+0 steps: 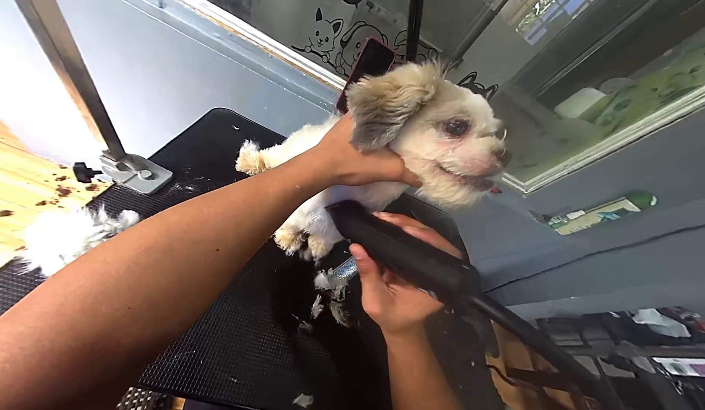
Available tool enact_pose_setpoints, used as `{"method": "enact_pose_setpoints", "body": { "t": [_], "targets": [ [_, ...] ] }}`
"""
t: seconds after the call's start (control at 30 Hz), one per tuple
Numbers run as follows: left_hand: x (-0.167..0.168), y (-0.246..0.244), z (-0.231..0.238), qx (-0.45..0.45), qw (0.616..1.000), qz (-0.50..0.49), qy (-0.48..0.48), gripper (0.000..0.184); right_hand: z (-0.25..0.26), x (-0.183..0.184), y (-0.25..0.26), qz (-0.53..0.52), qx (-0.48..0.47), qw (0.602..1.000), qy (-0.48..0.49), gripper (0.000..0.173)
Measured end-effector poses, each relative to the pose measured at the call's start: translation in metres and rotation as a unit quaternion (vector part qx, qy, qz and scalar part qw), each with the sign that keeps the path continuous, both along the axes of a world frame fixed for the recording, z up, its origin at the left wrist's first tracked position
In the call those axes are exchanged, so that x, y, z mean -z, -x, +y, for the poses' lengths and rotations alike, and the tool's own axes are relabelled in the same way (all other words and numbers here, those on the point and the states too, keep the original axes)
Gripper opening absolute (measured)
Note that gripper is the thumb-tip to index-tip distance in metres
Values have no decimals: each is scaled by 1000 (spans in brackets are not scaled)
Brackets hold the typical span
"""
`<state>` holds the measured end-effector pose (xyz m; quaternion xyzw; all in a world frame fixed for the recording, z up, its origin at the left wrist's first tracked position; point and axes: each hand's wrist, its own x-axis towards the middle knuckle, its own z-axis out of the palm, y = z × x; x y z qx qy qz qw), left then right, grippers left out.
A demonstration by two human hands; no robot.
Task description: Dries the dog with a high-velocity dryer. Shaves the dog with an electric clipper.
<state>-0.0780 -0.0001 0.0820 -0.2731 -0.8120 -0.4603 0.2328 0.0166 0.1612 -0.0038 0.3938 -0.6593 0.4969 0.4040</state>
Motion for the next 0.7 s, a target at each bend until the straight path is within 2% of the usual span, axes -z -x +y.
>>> {"method": "enact_pose_setpoints", "body": {
  "t": [0.1, 0.2, 0.33, 0.4, 0.5, 0.7],
  "targets": [
    [2, 8, 5, 11, 999, 33, -10, 78, 4, 19, 13, -69, -57, 994, -59, 53],
    [5, 15, 8, 21, 999, 34, -15, 73, 23, 12, 12, -137, -79, 981, -115, 53],
    [-3, 13, 8, 36, 998, 10, -45, 59, 45, -22, 6, -26, -30, 999, -28, 54],
    [-1, 12, 10, 43, 998, 12, -47, 56, 46, -27, 15, 17, -32, 999, -17, 57],
    [-1, 14, 14, 33, 998, 27, -36, 58, 39, -17, 23, 9, -52, 998, -40, 55],
    [5, 17, 10, 29, 997, 51, -44, 64, 34, 31, 28, -57, -65, 988, -126, 51]
  ]
}}
